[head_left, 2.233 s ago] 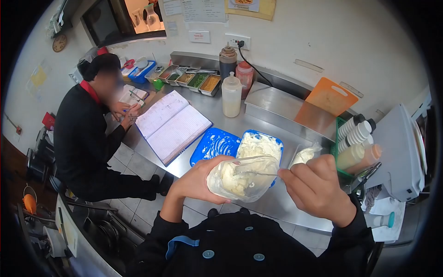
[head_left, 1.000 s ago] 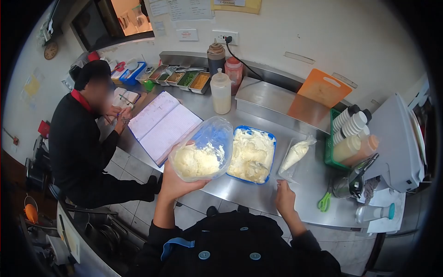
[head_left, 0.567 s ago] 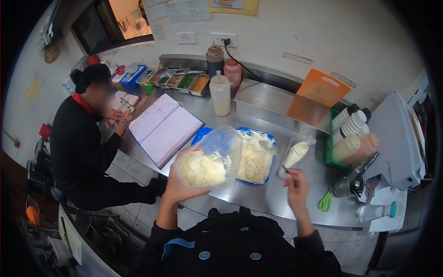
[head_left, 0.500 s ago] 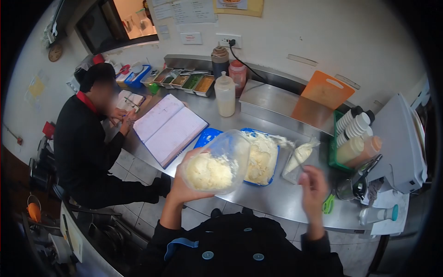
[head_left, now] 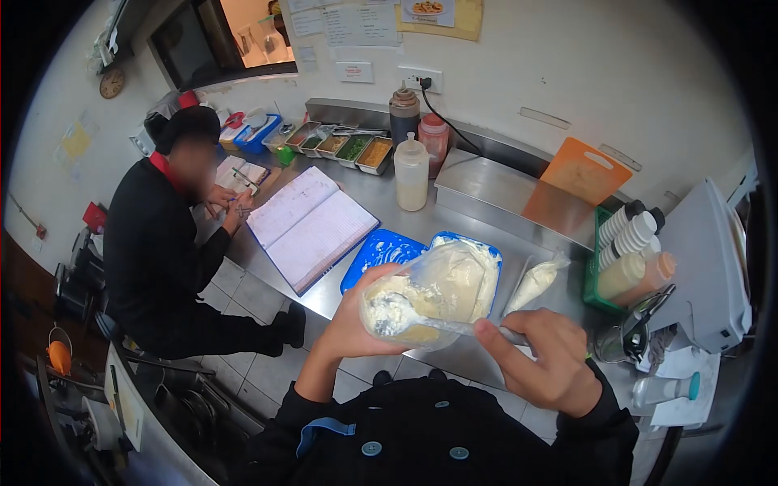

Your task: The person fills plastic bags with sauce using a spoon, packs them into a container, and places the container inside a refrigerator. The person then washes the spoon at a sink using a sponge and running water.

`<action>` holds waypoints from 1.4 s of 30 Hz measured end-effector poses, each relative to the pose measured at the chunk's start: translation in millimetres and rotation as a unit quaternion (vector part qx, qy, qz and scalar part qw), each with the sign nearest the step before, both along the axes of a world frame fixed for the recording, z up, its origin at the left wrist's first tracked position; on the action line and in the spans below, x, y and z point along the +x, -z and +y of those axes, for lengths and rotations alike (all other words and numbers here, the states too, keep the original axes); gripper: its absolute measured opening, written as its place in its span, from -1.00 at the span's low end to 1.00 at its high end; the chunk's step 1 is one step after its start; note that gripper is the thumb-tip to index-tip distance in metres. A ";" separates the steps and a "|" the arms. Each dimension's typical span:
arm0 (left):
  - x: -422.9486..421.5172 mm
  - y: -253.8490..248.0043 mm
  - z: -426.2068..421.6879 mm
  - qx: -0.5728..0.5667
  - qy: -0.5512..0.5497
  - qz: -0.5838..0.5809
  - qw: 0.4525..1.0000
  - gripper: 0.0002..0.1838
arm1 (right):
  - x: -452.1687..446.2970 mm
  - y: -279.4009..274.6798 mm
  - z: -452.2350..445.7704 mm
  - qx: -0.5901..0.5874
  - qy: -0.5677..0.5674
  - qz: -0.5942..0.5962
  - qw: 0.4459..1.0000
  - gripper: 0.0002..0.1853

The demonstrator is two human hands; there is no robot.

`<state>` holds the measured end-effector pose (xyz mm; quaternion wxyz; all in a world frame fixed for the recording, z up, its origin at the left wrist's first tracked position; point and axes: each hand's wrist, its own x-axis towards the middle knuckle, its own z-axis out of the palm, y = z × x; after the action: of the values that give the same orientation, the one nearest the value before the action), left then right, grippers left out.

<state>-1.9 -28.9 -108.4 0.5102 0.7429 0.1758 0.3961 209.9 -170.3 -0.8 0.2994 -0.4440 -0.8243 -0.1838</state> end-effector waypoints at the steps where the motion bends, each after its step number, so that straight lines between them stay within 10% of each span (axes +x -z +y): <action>1: 0.9 -2.1 -0.7 0.007 0.002 0.014 1.000 -0.04 | 0.3 1.4 3.8 0.000 -0.002 -0.001 1.000 -0.60; 42: 19.0 -0.3 -13.5 0.222 -0.283 0.077 0.930 -0.17 | -15.8 -6.0 4.5 -0.134 0.101 -0.005 0.986 -0.62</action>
<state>17.0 -42.4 -108.1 0.1839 0.7850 0.3247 0.4946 194.2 -165.7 5.2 0.2131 -0.5604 -0.7937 -0.1027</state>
